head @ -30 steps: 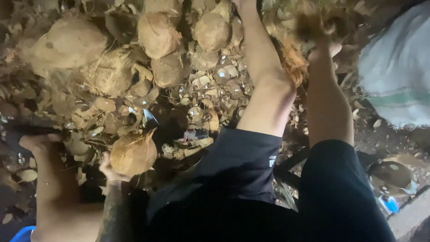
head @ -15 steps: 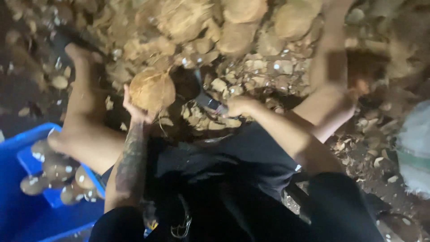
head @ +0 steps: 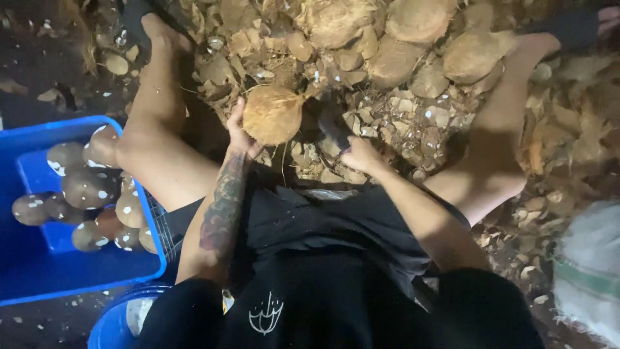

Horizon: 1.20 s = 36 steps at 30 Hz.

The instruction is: The person sits on the ground and uses a knife to peel the husk off coconuts one by one. After peeling, the coconut is placed into a blue crate next to them.

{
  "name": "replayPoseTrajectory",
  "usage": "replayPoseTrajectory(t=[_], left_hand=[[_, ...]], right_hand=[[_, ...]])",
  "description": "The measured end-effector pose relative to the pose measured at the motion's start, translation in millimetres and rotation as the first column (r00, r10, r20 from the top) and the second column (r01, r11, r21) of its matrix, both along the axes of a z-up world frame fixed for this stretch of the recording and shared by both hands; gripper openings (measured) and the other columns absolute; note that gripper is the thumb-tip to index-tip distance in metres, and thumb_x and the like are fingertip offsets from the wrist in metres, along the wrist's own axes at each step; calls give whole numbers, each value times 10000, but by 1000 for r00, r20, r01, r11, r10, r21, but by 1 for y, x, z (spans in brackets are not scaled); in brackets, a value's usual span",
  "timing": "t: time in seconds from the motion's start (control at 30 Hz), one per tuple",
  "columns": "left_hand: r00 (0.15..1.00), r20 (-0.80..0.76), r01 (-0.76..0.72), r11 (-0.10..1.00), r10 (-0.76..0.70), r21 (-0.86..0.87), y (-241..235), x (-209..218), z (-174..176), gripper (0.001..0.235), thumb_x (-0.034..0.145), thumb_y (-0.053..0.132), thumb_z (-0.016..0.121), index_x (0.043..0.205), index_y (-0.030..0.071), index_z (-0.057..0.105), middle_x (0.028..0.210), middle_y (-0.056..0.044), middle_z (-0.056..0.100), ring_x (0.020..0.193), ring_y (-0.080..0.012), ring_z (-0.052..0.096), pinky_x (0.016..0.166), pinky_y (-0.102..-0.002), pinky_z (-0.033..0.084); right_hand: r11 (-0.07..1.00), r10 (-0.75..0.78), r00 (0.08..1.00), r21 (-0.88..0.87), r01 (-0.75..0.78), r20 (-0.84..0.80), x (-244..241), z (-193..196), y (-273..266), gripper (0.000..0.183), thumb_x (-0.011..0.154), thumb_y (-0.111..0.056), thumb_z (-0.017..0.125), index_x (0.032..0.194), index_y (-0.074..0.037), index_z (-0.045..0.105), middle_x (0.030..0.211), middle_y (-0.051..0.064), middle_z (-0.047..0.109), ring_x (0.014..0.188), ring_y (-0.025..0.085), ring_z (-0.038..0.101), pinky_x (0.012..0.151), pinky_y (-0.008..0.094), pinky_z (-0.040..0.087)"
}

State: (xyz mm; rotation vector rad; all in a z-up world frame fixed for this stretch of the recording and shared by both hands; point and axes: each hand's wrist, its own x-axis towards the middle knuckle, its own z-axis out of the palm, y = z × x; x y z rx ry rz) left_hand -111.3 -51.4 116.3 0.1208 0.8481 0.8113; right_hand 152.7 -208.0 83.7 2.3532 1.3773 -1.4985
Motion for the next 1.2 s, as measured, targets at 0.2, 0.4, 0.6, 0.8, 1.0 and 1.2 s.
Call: replayPoseTrajectory(t=[0.2,0.4,0.6,0.8,1.0,1.2], left_hand=[[993,75,80,992,-88,97,7,3,-39,935,829,645,734,1520,48,534,1406,-210,649,1216,-380,667,1074,-595,556],[993,105,45,999,-45,2,-5,13,10,816,788,584,779,1360,16,647,1225,-190,725,1035,-332,724,916,-493,637],[997,-6,78,997,-78,-24,3,3,-17,922,737,626,789,1446,65,612,1326,-180,703,1128,-339,710,987,-539,612],[1000,2,4,999,-3,-54,-10,10,-8,810,808,568,763,1412,47,624,1302,-216,699,1140,-386,695,1008,-600,588],[999,42,2,998,0,-63,-9,13,-3,829,790,568,796,1413,49,627,1300,-211,703,1145,-377,699,1027,-603,574],[981,-92,163,984,-169,-66,-28,15,21,884,810,705,689,1480,135,601,1360,-194,692,1177,-363,707,964,-570,614]], right_hand=[[802,32,567,359,477,-823,-15,173,-17,59,897,7,599,839,-2,603,541,171,630,447,271,692,406,292,537],[338,459,567,725,601,-684,-47,181,-41,165,957,-69,604,813,3,567,706,174,705,607,350,734,532,346,579],[950,33,890,291,114,-455,-65,90,-47,175,850,-141,685,743,-35,597,485,116,574,432,244,660,427,356,478],[673,210,604,562,481,-769,-71,216,-36,114,769,29,607,698,-56,580,516,75,611,440,192,636,497,281,500],[361,257,949,929,84,-185,-52,25,-56,518,667,-98,851,1100,112,659,946,431,654,850,646,649,677,680,537],[942,-247,805,62,331,-540,-73,154,-44,79,756,-62,660,746,-31,588,380,107,528,296,210,574,325,317,423]])
